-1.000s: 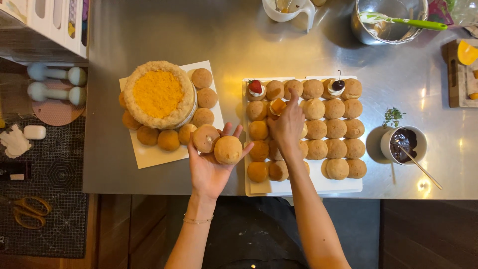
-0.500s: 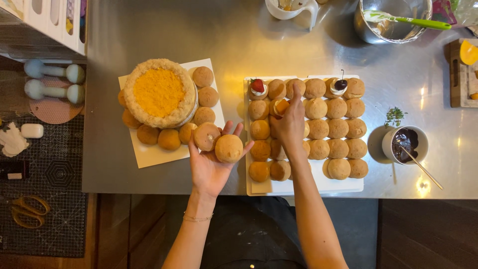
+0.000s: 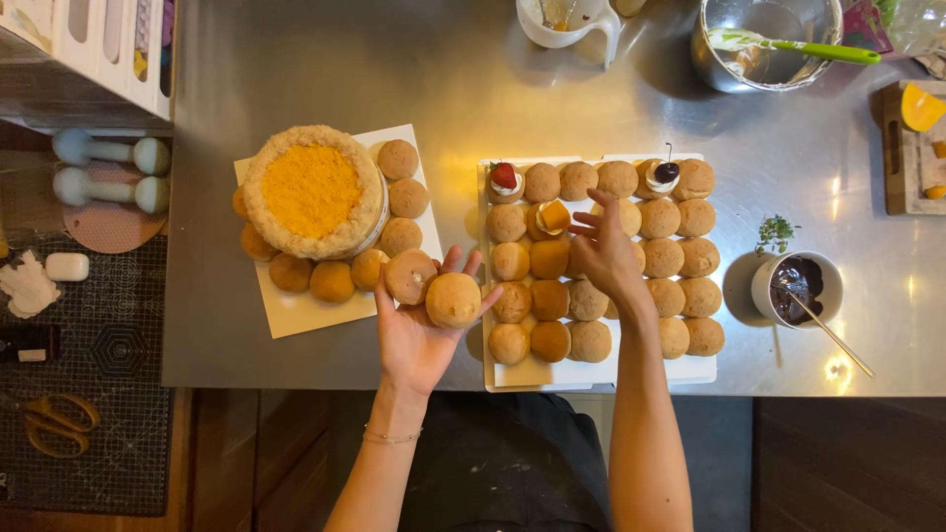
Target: Arranging and filling cream puffs on a square board to form a cake or display.
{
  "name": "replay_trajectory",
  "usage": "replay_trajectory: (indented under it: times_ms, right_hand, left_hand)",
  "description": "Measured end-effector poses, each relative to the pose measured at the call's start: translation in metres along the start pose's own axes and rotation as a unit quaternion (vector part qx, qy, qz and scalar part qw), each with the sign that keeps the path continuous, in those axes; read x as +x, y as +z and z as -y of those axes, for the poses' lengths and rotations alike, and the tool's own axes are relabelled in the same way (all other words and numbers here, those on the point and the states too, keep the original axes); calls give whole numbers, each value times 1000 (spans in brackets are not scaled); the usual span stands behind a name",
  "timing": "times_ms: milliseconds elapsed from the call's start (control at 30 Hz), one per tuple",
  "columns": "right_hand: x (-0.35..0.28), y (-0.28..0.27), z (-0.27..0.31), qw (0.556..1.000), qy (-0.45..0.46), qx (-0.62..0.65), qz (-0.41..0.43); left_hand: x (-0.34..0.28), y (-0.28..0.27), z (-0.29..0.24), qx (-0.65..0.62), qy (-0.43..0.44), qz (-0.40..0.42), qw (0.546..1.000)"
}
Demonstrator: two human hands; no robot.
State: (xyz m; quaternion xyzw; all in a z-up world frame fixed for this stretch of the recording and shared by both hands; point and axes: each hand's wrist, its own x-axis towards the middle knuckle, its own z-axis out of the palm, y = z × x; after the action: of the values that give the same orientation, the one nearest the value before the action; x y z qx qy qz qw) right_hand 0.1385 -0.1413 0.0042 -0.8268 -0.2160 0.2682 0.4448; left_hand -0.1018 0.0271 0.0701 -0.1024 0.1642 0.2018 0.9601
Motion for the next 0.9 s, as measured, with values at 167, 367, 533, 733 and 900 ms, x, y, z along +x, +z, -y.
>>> replay_trajectory:
  times_ms: [167, 367, 533, 733, 900]
  right_hand:
    - [5, 6, 9, 998, -32, -42, -23]
    - [12, 4, 7, 998, -58, -21, -5]
    - [8, 2, 0, 995, -101, -17, -9]
    - [-20, 27, 40, 987, -24, -92, -128]
    - [-4, 66, 31, 938, -73, -251, -227]
  left_hand:
    - [-2, 5, 7, 9, -1, -12, 1000]
    - [-5, 8, 12, 18, -7, -9, 1000]
    - [-5, 4, 16, 19, -12, -5, 1000]
    - [-6, 6, 17, 13, -8, -20, 1000]
    - [-8, 4, 15, 12, -2, -14, 1000]
